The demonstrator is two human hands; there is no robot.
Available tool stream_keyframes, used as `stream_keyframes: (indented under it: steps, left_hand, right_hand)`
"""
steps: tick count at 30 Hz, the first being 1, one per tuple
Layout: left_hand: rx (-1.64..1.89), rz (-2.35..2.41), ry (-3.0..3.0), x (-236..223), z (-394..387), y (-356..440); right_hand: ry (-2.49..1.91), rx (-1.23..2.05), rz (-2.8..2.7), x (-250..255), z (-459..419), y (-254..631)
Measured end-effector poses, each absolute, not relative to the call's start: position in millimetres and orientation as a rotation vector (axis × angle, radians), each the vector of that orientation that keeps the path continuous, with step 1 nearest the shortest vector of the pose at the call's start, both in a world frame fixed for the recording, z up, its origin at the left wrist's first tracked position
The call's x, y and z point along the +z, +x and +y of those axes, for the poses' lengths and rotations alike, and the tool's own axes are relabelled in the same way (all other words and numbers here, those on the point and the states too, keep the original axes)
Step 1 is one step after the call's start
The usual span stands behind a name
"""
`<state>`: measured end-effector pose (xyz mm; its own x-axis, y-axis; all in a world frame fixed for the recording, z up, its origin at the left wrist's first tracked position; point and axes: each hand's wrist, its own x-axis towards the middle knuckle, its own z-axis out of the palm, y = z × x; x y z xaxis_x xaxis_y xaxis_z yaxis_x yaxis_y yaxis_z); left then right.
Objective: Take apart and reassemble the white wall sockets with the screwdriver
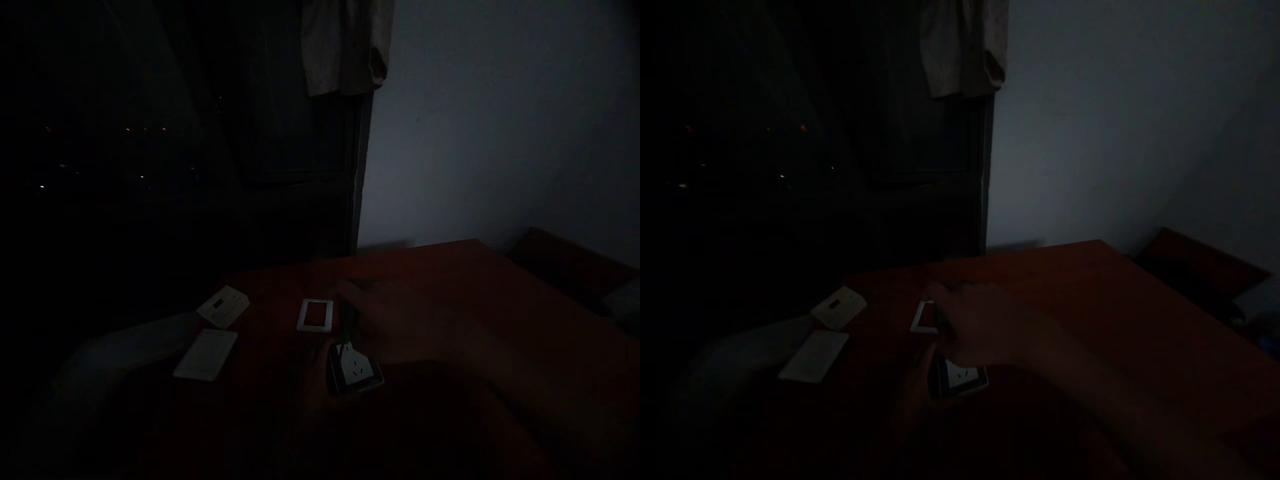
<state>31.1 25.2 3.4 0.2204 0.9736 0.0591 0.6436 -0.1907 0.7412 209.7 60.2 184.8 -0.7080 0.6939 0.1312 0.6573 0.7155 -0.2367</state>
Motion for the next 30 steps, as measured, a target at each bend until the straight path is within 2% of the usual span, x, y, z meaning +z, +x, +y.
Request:
stream_keyframes:
  steps: [6,13,19,30]
  left_hand:
    - [0.695,1.463,1.828,-0.5,26.6,32.5]
    - [0.713,1.432,1.742,2.2,22.0,34.1]
    - [0.669,1.444,1.821,11.4,23.5,31.9]
    - [0.754,1.336,1.859,3.7,17.1,29.1]
  right_hand:
    - [-1.229,0.068,-2.654,181.1,61.5,208.0]
    - [-1.11,0.251,-2.7,184.5,59.1,210.0]
    - [-1.303,-0.009,-2.702,183.3,60.2,207.4]
    - [-1.086,0.259,-2.705,185.1,57.7,211.8]
